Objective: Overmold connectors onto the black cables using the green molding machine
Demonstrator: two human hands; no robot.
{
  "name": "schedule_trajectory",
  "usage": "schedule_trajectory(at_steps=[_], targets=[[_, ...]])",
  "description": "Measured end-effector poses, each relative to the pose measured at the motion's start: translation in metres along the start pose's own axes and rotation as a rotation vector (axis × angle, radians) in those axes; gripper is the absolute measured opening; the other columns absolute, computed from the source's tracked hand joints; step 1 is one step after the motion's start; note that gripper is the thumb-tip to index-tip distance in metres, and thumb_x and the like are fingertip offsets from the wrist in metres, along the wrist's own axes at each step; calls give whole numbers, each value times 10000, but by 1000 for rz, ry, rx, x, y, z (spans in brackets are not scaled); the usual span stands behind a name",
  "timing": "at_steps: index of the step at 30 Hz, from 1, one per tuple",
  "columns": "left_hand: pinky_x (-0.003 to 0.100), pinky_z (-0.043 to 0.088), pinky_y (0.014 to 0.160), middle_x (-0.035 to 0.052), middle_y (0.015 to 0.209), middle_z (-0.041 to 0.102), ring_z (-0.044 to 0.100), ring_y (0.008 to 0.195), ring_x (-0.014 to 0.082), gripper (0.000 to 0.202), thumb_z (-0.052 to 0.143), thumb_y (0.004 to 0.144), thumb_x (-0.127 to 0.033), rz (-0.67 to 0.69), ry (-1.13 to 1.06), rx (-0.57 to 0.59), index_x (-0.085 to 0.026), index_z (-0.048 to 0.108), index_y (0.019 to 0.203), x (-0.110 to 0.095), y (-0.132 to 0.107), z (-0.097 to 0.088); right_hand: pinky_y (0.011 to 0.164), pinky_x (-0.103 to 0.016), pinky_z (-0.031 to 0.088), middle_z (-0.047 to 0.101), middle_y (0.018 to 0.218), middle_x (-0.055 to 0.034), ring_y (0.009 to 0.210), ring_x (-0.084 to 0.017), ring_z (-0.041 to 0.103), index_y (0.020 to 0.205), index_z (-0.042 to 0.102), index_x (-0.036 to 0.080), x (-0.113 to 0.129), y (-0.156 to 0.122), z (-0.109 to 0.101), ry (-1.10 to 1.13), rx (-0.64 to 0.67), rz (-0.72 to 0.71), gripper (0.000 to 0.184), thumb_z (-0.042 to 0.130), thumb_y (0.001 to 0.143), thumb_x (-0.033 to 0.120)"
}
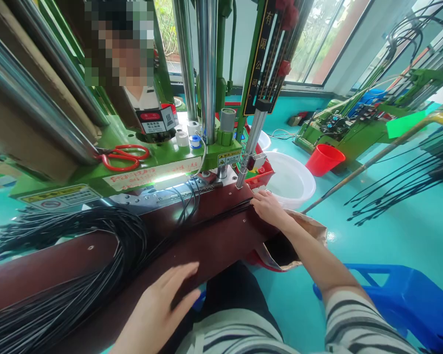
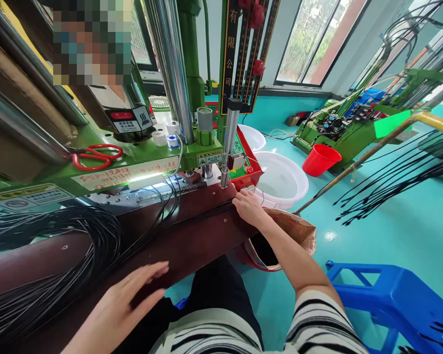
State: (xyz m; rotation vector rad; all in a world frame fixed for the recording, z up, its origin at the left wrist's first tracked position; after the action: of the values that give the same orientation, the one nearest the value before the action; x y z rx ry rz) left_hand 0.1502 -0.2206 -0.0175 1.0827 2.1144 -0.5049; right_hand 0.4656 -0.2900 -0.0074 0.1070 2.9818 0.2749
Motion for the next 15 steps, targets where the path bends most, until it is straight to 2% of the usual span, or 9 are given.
schedule_trajectory(at_steps=[3,5,9,12,15], targets=[[381,434,938,87,1135,601,530,1069,216,362,471,828,-356,278,209,-147,-192,553,1139,-29,48,8,729,-361,367,579,782,-87,794,-216,472,794,601,160,0,-12,-2,-15,-2,-3,230,384,868,151],[410,416,945,106,1159,571,493,1108,232,331,449,846,-291,343,347,-215,-172,535,1143,-39,75,15,739,-342,378,588,799,-73,791,-199,491,807,604,168,-1,-23,-2,82,-5,-12,210,402,865,162],[399,438,859,127,1097,578,523,1017,247,302,406,863,-212,354,544,-229,-133,531,1126,-44,116,31,758,-308,416,608,831,-57,787,-174,526,836,622,183,-9,-29,-2,276,-51,29,212,417,883,212],[370,444,766,128,960,595,538,873,238,311,377,874,-210,327,638,-204,-95,533,1117,-43,136,38,768,-305,424,615,871,-70,816,-178,521,896,629,174,-14,-19,-3,234,-88,60,251,378,898,190],[346,431,727,108,856,578,524,811,224,265,379,877,-224,308,680,-162,-105,583,997,-41,146,41,760,-323,417,608,832,-78,788,-187,512,844,636,157,-12,-3,0,129,29,-37,234,403,860,137]])
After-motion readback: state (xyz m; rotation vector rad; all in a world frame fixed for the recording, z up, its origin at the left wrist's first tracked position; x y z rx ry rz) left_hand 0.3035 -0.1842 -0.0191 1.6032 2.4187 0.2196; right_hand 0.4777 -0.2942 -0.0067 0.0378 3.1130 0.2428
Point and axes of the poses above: each hand's wrist, its own y-axis towards the middle knuckle, its own z-axis out of the palm, x = y × z, the point moved 5 cm from there along y, towards the middle knuckle
